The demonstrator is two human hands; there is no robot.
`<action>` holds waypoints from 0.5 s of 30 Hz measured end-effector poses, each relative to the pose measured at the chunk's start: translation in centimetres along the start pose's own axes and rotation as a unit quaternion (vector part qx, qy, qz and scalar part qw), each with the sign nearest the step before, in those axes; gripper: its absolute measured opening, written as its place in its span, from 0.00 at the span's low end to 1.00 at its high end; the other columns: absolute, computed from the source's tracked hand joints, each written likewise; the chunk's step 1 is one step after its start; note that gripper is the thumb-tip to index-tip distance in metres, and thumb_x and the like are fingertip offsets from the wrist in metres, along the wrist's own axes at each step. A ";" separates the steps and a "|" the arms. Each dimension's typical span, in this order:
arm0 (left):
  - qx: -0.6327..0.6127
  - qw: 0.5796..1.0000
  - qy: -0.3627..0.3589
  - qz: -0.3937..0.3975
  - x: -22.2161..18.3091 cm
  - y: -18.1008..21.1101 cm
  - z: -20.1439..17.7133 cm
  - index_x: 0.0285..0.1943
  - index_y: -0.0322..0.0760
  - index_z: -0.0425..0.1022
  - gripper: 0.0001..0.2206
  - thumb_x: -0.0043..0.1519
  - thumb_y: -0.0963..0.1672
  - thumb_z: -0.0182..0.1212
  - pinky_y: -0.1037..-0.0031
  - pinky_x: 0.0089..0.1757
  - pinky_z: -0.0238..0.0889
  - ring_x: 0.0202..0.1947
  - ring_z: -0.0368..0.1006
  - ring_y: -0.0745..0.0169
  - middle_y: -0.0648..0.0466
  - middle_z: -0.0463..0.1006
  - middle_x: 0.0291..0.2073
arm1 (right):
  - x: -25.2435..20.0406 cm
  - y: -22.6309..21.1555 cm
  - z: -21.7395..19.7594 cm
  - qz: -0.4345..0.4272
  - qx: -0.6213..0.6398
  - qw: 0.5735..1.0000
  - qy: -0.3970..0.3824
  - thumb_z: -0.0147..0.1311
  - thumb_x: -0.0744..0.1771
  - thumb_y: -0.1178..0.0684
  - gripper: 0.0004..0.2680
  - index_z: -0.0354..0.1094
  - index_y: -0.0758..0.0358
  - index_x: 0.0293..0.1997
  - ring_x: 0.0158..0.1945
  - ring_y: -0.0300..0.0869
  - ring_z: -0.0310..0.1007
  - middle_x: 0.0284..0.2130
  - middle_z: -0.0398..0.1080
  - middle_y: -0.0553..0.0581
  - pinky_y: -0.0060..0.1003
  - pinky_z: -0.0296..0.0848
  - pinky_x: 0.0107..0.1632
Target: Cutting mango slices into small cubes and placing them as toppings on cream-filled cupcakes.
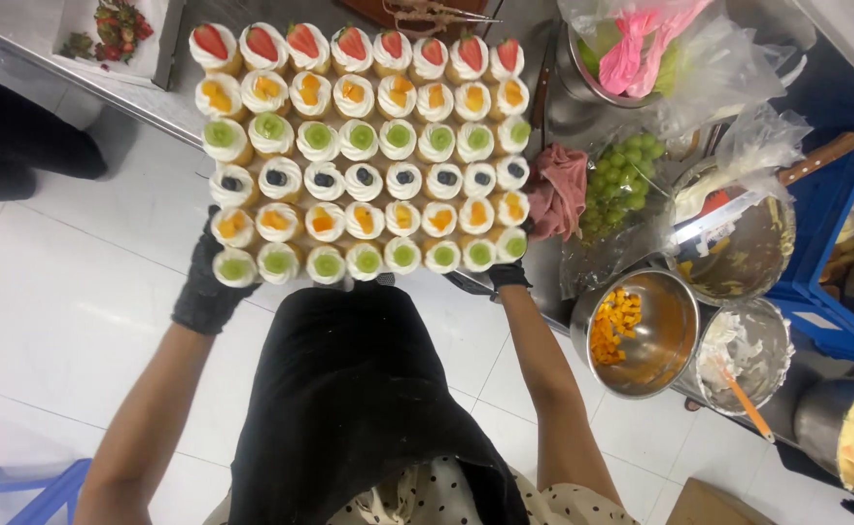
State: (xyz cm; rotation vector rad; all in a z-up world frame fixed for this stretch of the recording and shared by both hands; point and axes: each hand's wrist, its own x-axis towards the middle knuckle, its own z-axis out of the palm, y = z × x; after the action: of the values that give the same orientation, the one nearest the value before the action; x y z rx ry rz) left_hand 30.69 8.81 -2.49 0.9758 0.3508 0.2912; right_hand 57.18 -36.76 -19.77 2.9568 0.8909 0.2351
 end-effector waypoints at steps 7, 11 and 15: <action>0.048 0.998 0.031 -0.036 4.5 3.6 -1.1 0.73 0.36 0.64 0.28 0.62 0.40 0.65 0.69 0.53 0.70 0.57 0.73 0.62 0.51 0.75 0.62 | 8.1 6.8 4.4 -0.010 -0.062 0.989 0.131 0.56 0.67 0.45 0.25 0.52 0.53 0.72 0.65 0.51 0.69 0.66 0.65 0.55 0.58 0.59 0.66; 0.221 0.974 -0.031 0.034 5.8 3.7 -2.9 0.71 0.35 0.65 0.31 0.57 0.39 0.69 0.69 0.58 0.67 0.60 0.71 0.63 0.52 0.74 0.62 | 11.5 5.2 0.1 -0.013 -0.051 0.991 0.127 0.57 0.64 0.43 0.25 0.55 0.54 0.69 0.63 0.53 0.69 0.63 0.67 0.59 0.59 0.60 0.63; 0.237 0.970 -0.040 0.027 6.3 4.1 -3.1 0.72 0.35 0.65 0.32 0.57 0.40 0.70 0.69 0.60 0.66 0.61 0.71 0.64 0.52 0.73 0.63 | 11.3 3.3 -5.0 0.000 -0.046 0.992 0.116 0.58 0.62 0.42 0.25 0.58 0.55 0.66 0.60 0.55 0.68 0.59 0.68 0.64 0.59 0.62 0.61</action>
State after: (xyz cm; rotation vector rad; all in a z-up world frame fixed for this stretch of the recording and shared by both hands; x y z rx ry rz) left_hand 34.75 15.78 -1.59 1.4660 0.3255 0.2199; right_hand 67.50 -33.29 -13.07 2.8838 0.8757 0.6145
